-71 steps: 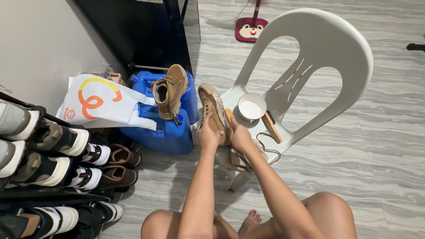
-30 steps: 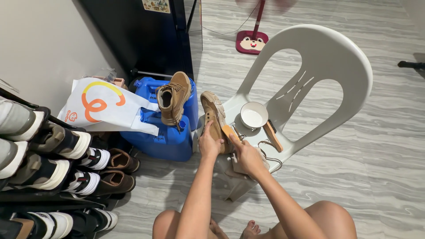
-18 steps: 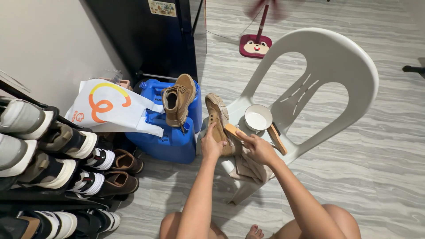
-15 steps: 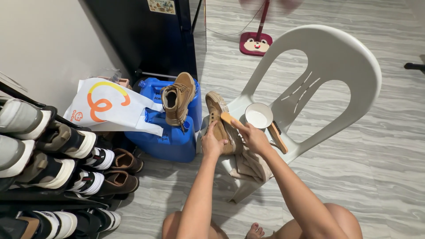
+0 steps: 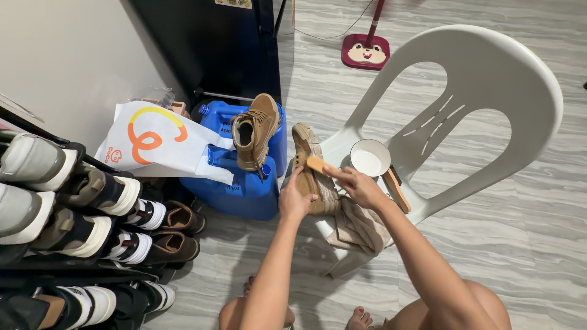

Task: The person cleans a brown boot using a brush and a cloth. They repeatedly dip the brush into a small bowl of liquid, scrub the boot, and wipe it with the cloth. The other boot remains on a blue container nearby.

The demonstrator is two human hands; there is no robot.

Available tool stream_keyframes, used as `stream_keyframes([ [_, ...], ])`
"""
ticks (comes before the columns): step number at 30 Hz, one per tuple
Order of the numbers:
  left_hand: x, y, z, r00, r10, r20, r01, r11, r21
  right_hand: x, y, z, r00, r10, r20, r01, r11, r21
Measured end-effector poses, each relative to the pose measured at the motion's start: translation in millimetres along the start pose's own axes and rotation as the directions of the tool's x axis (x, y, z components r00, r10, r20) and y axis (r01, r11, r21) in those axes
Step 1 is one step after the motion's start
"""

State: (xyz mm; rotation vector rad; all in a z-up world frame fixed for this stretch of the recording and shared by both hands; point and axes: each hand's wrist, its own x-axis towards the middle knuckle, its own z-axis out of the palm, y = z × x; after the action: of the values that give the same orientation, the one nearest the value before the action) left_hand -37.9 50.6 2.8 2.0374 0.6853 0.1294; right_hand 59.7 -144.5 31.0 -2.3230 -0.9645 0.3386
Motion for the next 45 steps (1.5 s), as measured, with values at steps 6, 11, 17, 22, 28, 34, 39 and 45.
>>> stream_keyframes([
  [6, -3, 5, -12, 0.994, 0.104, -0.019, -0.104, 0.995, -0.013, 2, 9, -9, 0.992, 0.07, -0.108, -0.07, 0.998, 0.001],
  [11, -3, 1, -24, 0.996, -0.051, 0.078, 0.052, 0.999, -0.007, 9, 11, -7, 0.997, -0.059, 0.045, 0.048, 0.976, 0.212],
  [17, -1, -7, -19, 0.993, 0.121, 0.007, -0.121, 0.992, -0.044, 25, 1, -10, 0.992, 0.124, 0.022, -0.126, 0.973, 0.194],
  [22, -2, -18, -23, 0.997, 0.072, 0.024, -0.07, 0.993, -0.095, 23, 4, -9, 0.989, 0.101, 0.112, -0.111, 0.99, 0.085],
  [28, 0, -14, -22, 0.992, 0.123, 0.008, -0.122, 0.989, -0.087, 28, 11, -6, 0.996, 0.033, -0.085, -0.013, 0.972, 0.235],
  [34, 6, -11, -30, 0.993, 0.094, 0.064, -0.093, 0.995, -0.025, 23, 9, -7, 0.99, 0.107, 0.09, -0.116, 0.989, 0.092],
  [39, 9, 2, -25, 0.981, 0.187, 0.058, -0.189, 0.981, 0.032, 26, 16, -9, 0.986, -0.017, -0.166, 0.068, 0.95, 0.306],
  [45, 7, 5, -33, 0.99, 0.133, 0.055, -0.136, 0.989, 0.06, 21, 22, -5, 0.995, 0.078, 0.065, -0.089, 0.977, 0.192],
])
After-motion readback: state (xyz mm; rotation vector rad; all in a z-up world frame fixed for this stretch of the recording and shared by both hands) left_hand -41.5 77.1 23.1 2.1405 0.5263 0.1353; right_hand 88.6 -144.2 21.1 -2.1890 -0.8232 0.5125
